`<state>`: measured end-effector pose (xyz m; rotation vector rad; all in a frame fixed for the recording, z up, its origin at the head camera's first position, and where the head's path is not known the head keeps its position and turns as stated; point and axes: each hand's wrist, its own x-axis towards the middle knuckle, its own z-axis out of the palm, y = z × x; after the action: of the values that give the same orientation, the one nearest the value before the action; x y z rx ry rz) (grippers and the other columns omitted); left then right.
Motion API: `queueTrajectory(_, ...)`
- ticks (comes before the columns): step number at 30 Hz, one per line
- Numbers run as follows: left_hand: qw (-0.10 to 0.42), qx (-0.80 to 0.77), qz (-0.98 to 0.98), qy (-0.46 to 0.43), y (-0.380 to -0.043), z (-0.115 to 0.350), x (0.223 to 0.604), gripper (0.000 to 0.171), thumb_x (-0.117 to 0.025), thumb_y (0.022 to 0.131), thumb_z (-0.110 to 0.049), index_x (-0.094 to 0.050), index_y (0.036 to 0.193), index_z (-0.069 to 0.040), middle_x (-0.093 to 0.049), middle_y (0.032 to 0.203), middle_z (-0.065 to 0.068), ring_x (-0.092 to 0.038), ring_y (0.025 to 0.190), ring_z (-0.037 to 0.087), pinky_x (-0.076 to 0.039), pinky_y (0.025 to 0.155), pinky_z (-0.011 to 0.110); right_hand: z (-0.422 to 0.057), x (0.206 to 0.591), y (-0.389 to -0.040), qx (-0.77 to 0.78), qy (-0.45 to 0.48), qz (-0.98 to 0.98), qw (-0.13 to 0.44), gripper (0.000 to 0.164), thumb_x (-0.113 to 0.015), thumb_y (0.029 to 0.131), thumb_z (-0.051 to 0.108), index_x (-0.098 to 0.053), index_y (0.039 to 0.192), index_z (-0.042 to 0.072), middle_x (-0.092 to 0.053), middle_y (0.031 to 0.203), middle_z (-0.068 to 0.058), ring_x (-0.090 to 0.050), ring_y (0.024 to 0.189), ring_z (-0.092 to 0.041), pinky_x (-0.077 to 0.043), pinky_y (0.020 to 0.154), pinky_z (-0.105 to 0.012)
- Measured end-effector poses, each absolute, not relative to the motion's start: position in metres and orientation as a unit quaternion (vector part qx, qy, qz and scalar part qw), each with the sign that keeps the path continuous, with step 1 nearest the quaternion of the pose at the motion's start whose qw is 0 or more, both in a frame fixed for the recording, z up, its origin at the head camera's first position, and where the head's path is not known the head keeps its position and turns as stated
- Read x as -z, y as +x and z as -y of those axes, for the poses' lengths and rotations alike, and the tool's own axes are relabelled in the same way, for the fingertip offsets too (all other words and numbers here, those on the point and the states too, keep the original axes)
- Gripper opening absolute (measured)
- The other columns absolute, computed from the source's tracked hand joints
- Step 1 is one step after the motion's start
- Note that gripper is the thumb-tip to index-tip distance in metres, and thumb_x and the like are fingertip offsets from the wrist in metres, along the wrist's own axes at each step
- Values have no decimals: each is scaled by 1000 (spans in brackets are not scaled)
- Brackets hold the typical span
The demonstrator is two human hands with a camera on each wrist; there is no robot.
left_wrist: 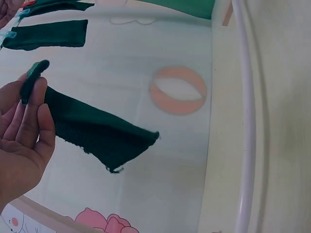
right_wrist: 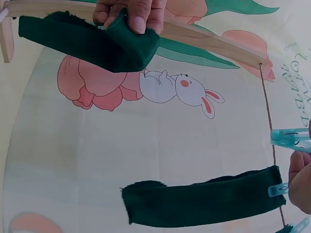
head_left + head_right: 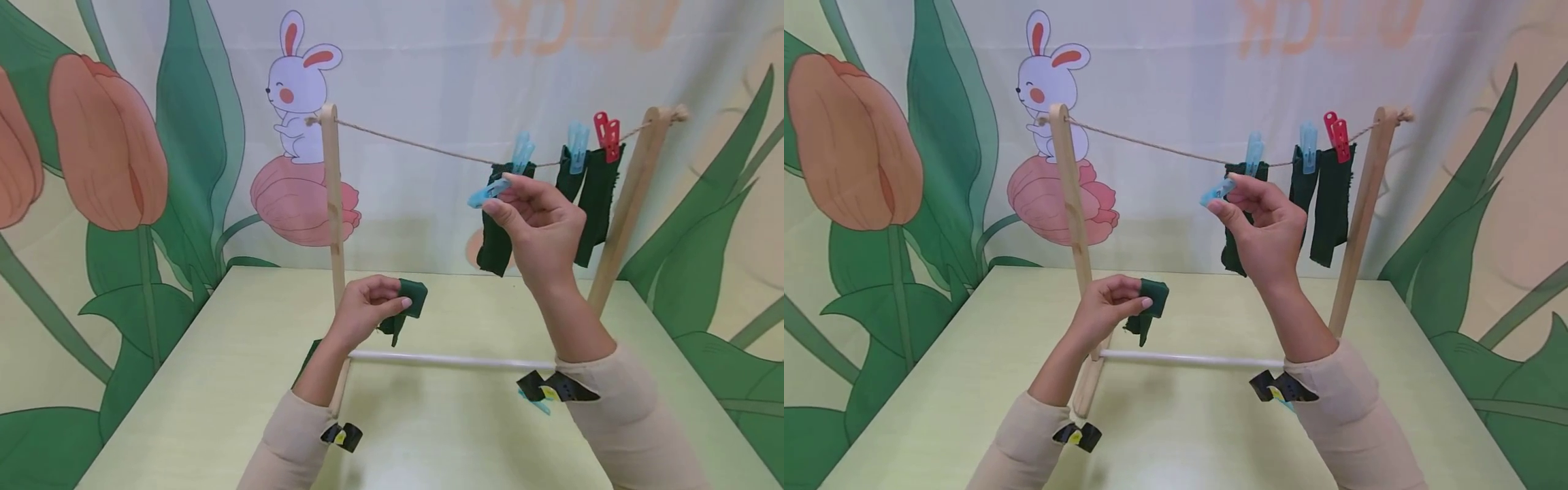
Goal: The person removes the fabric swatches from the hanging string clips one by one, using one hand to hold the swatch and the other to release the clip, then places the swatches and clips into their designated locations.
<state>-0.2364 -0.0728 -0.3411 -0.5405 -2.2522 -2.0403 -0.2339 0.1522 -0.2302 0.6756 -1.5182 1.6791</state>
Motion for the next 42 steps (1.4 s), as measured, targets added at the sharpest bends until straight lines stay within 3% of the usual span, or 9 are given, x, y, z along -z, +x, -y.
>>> queueTrajectory(6,32,652,736,-179,-224,76,341,20,-69,80,4,-62,98,10,-68,86,15,-64,72,15,-52,72,45,-159,243,-233,-662,247,600,374,29,-75,75,1,-68,103,-6,-66,82,-9,-61,74,-17,-51,72,-22)
queueTrajectory(12,17,654,740,-157,-237,82,363,22,-71,80,1,-64,100,6,-69,89,13,-65,75,18,-53,71,36,-165,252,-234,-677,253,585,368,31,-75,74,-1,-66,103,-8,-66,83,-11,-61,74,-17,-51,73,-22)
queueTrajectory(23,24,660,737,-146,-233,97,376,23,-70,81,-1,-63,102,6,-66,85,12,-65,79,27,-53,75,35,-173,268,-220,-708,230,582,328,31,-73,76,-3,-66,106,-7,-67,89,-10,-61,78,-18,-50,73,-20)
queueTrajectory(35,44,673,729,-118,-223,118,387,22,-62,85,5,-62,107,9,-66,89,15,-65,79,22,-53,74,30,-178,298,-204,-705,173,618,300,31,-70,79,-4,-65,110,-4,-65,92,-10,-60,80,-18,-51,73,-21)
queueTrajectory(42,52,678,726,-105,-216,133,388,23,-62,85,6,-61,107,10,-65,89,15,-65,77,19,-52,75,37,-183,321,-197,-732,99,617,272,34,-70,80,-2,-63,113,-2,-63,95,-11,-61,83,-18,-51,74,-22)
